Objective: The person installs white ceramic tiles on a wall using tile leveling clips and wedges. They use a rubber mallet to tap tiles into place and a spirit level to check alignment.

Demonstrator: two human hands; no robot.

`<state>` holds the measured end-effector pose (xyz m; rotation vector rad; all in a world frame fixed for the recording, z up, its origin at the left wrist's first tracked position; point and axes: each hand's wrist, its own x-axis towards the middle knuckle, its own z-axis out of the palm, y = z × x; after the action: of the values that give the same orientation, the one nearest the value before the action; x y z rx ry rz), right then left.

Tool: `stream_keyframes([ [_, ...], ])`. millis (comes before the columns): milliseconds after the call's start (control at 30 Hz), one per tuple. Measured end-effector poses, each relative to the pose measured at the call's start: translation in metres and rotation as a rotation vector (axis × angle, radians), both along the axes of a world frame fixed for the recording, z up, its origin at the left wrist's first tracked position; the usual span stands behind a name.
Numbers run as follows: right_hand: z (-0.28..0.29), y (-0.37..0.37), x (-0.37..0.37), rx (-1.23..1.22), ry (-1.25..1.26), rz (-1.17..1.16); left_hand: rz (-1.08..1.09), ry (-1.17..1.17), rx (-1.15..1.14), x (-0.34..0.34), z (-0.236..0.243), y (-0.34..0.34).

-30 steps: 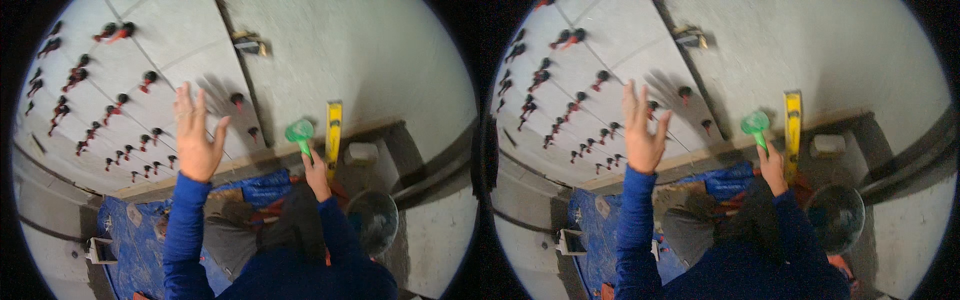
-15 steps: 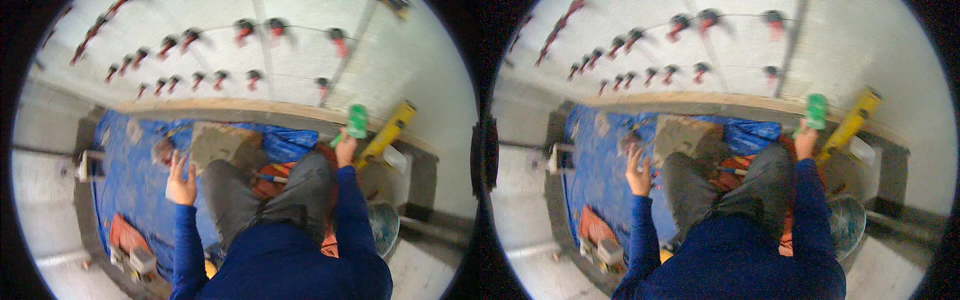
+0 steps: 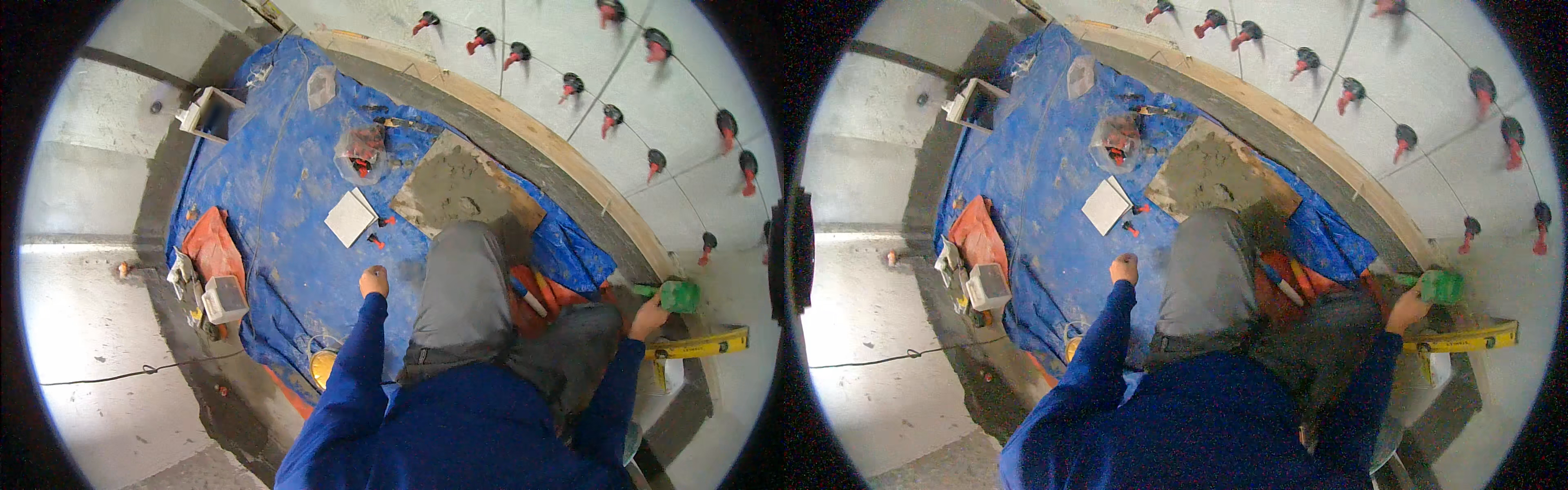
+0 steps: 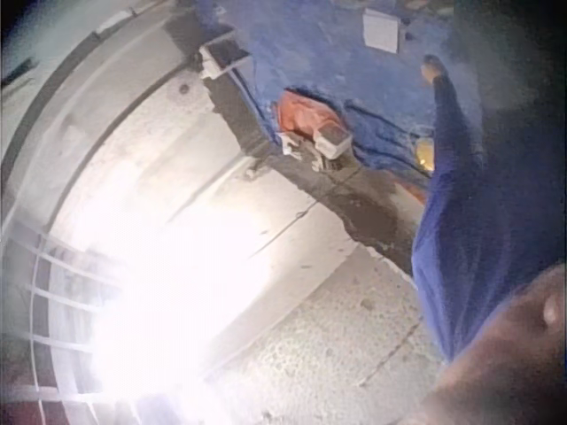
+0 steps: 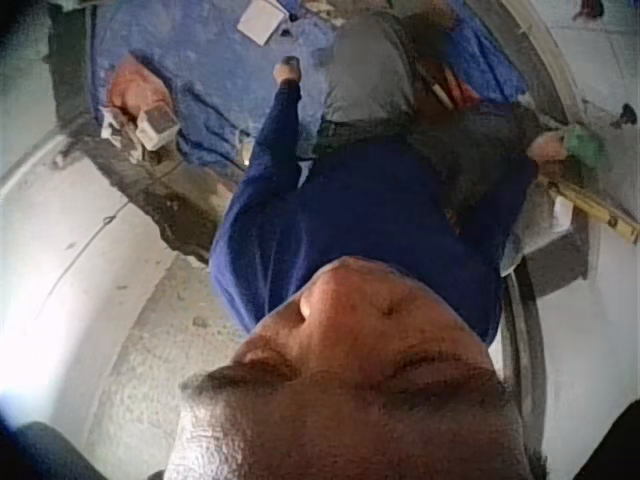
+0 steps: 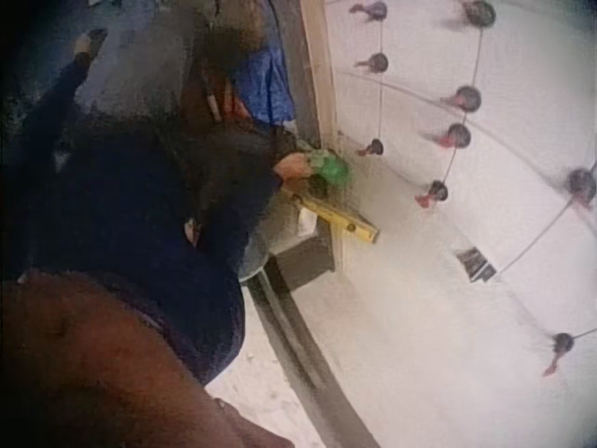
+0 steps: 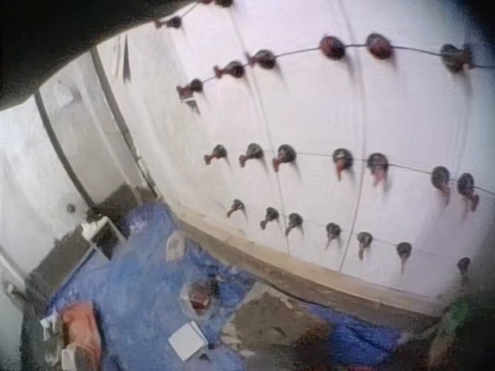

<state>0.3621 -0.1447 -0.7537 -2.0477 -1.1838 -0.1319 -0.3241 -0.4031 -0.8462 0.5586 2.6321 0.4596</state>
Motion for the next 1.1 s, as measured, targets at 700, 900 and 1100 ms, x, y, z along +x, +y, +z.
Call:
stream_keyframes([
  [700, 0.076, -0.009, -0.030, 0.106, 0.288, 0.089, 0.175, 0.094, -0.387, -0.089, -0.115, 0.057],
  [900, 0.074, -0.010, -0.037, 0.318, 0.240, 0.057, 0.383, -0.361, 0.578, -0.032, -0.073, 0.039],
  [1100, 0.064, -0.021, 0.010, 0.023, 0.290, 0.070, 0.308, -0.411, 0.756, -0.026, 0.012, 0.050],
])
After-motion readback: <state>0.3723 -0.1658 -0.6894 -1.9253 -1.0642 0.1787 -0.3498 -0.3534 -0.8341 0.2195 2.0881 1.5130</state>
